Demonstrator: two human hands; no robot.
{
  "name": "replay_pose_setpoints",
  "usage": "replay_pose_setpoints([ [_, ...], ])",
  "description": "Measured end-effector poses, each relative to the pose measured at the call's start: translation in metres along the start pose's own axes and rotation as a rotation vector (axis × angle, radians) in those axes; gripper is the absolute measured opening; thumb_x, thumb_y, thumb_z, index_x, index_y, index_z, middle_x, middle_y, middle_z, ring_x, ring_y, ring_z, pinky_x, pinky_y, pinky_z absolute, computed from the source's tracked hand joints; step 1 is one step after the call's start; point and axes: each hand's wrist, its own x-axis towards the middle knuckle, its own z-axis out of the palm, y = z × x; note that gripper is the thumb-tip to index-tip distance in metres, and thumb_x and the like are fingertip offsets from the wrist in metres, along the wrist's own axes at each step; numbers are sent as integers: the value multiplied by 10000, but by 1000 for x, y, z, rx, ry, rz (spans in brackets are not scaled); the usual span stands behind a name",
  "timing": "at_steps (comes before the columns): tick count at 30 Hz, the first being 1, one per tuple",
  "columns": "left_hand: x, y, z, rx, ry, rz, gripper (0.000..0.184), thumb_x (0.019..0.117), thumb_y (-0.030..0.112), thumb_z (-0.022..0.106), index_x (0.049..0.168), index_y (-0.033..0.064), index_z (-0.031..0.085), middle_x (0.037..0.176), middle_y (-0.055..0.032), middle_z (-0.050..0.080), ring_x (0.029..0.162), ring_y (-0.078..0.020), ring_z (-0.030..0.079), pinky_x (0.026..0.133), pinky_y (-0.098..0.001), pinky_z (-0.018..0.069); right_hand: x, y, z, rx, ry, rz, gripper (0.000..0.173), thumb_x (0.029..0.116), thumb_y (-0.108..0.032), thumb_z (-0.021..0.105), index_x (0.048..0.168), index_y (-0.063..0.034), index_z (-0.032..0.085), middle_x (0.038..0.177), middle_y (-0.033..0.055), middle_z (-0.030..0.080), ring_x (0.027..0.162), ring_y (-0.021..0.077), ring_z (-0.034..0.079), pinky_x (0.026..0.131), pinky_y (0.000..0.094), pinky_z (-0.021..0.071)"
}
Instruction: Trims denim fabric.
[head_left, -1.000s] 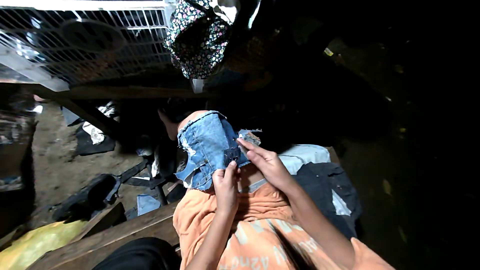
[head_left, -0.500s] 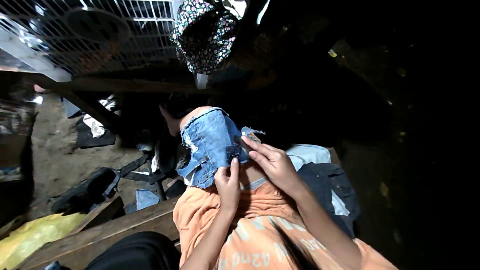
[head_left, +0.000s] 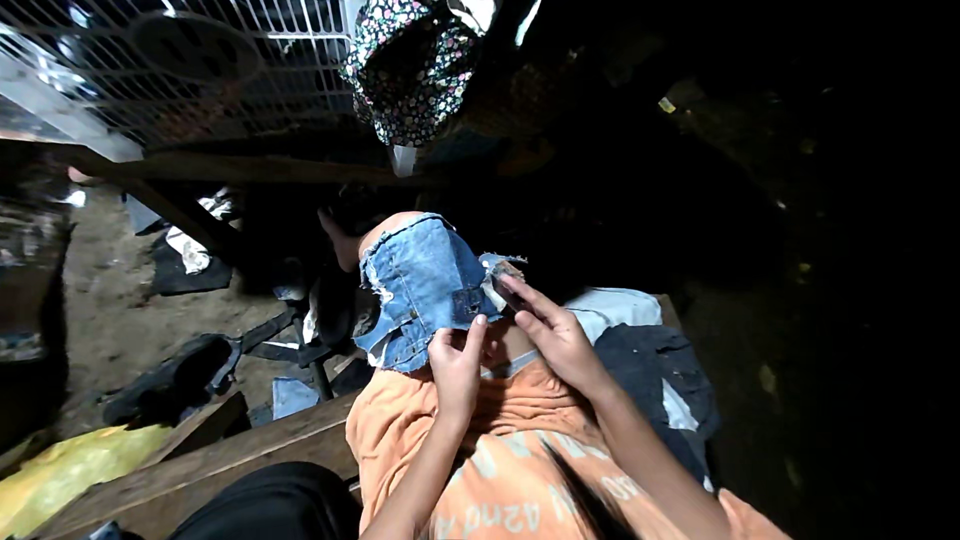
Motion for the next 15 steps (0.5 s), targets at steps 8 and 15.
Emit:
replay_pose_setpoints([
  [8, 15, 7, 2, 225, -181, -170, 267, 1001, 75, 611, 743, 34, 668, 597, 35, 640, 474, -17, 582, 469, -185, 509, -38, 20, 4, -16, 45, 177, 573, 1009, -284, 561, 1443, 76, 459, 744, -64, 522, 634, -27, 472, 626, 177, 452],
  [15, 17, 9, 8, 181, -156, -230, 317, 1013, 17, 577, 699, 22, 622, 527, 28, 599, 401, -11, 519, 402, -161, 445, -35, 21, 6, -149, 99, 125, 530, 1035, -271, 524, 1465, 38, 495, 824, 35, 612, 673, 56, 543, 660, 247, 505],
])
